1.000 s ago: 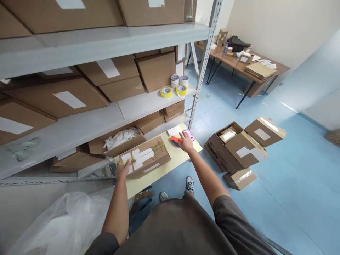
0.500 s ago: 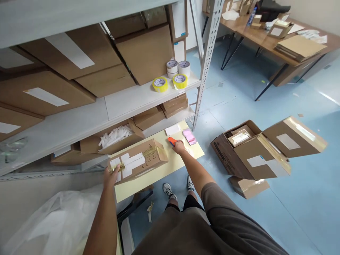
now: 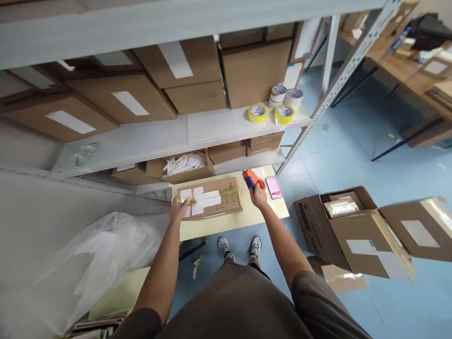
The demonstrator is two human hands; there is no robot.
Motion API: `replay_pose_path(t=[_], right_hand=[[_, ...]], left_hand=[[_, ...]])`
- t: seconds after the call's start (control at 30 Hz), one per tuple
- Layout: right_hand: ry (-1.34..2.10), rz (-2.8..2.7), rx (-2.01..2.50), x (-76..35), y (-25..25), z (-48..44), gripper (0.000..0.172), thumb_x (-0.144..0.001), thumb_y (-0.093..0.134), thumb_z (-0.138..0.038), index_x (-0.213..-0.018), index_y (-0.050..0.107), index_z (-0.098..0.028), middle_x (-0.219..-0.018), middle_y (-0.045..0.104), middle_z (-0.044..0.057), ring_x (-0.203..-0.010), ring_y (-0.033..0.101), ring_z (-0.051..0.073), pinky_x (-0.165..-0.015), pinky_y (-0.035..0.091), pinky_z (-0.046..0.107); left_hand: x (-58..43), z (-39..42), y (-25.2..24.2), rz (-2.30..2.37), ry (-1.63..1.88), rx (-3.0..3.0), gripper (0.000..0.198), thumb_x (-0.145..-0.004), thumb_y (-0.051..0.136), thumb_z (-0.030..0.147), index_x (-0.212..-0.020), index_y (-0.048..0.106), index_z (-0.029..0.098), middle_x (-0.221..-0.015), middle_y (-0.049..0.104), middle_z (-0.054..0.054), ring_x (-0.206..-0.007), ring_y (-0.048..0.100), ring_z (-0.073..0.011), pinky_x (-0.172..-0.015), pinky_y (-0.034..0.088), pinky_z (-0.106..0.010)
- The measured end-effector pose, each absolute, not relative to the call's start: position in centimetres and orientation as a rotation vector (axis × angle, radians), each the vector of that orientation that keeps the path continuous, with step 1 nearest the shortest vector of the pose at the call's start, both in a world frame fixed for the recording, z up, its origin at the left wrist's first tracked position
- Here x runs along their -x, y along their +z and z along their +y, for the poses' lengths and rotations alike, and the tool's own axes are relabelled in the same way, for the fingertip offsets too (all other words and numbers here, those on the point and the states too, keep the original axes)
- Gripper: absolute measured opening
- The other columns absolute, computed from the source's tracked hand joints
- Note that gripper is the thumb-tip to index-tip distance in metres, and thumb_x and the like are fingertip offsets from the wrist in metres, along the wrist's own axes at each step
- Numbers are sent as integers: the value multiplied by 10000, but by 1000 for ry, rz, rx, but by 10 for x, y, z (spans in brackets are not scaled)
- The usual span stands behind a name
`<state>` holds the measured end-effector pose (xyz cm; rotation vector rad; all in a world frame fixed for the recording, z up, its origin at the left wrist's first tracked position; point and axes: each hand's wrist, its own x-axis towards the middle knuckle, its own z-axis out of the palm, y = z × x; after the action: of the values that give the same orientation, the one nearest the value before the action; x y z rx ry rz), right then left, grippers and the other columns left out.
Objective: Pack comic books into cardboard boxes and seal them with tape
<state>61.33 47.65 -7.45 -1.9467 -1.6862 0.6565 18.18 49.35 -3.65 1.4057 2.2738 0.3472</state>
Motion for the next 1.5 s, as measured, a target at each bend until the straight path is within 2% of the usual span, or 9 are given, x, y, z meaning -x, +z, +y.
replay_pose_path(t=[0.17,0.3,0.47,0.7,0.8,0.9,1.0,1.2,1.5], right_hand=[[786,-1733,1864,-562,22,483,452,-955,617,-544,-1254,620,-205,-990,756,105,-829,699,295,-748,525,374],[1094,-1841,1626,-489,65,491,491,-896,686,-690,-1030,695,-218,-846,745,43,-753,689,228,-670,480,293],[1334,-1991,1572,-446,63,503,533,-802,738,-746,-771,628,-225,-719,672,13,-694,633,205,-636,443,288],[1303,-2096,1597,-452,51,508,528,-781,762,-742,-800,629,-232,-787,694,23,-758,642,221,-665,467,297],[1299,-2063,1618,-453,49,504,526,-794,734,-745,-816,621,-231,-770,680,10,-734,629,206,-655,467,289],[1330,-2028,1579,-456,47,502,546,-765,724,-763,-796,602,-232,-730,638,-8,-704,601,190,-639,450,280],[1366,-1978,1527,-460,43,501,556,-734,729,-769,-773,568,-237,-707,598,-27,-676,574,174,-629,437,275],[1351,-2011,1508,-464,42,501,568,-721,742,-778,-745,541,-247,-694,575,-37,-689,572,176,-623,425,265],[1283,-2105,1495,-467,49,504,571,-777,709,-795,-756,574,-241,-732,631,-8,-724,602,197,-661,456,279]], left_hand=[[-193,488,-17,2190,343,-1286,587,-1003,599,582,-1486,557,250,-1335,770,-144,-1239,722,-363,-954,543,-404],[-194,484,-10,2154,358,-1242,654,-1017,578,588,-1562,490,236,-1391,741,-166,-1279,702,-361,-971,537,-407],[-192,479,-15,2053,469,-1234,692,-1031,564,564,-1610,444,205,-1535,637,-194,-1359,653,-348,-1046,515,-403],[-187,476,-24,1968,731,-1158,865,-1009,603,514,-1738,258,201,-1694,442,-232,-1499,523,-388,-1145,463,-459],[-182,474,-14,2076,906,-1198,839,-991,638,489,-1710,343,173,-1710,419,-229,-1604,366,-377,-1219,405,-468],[-183,477,-1,1853,1058,-1233,589,-1019,597,516,-1492,649,170,-1526,634,-209,-1485,524,-354,-1189,447,-449],[-192,483,6,1399,971,-1090,563,-937,700,630,-1214,798,150,-1257,782,-180,-1191,717,-326,-998,563,-414],[-205,490,1,1190,961,-801,687,-660,925,705,-975,819,104,-942,803,-148,-822,726,-214,-757,553,-324],[-211,490,2,1245,1028,-738,539,-673,926,614,-833,763,126,-781,736,-92,-724,671,-177,-738,537,-325]])
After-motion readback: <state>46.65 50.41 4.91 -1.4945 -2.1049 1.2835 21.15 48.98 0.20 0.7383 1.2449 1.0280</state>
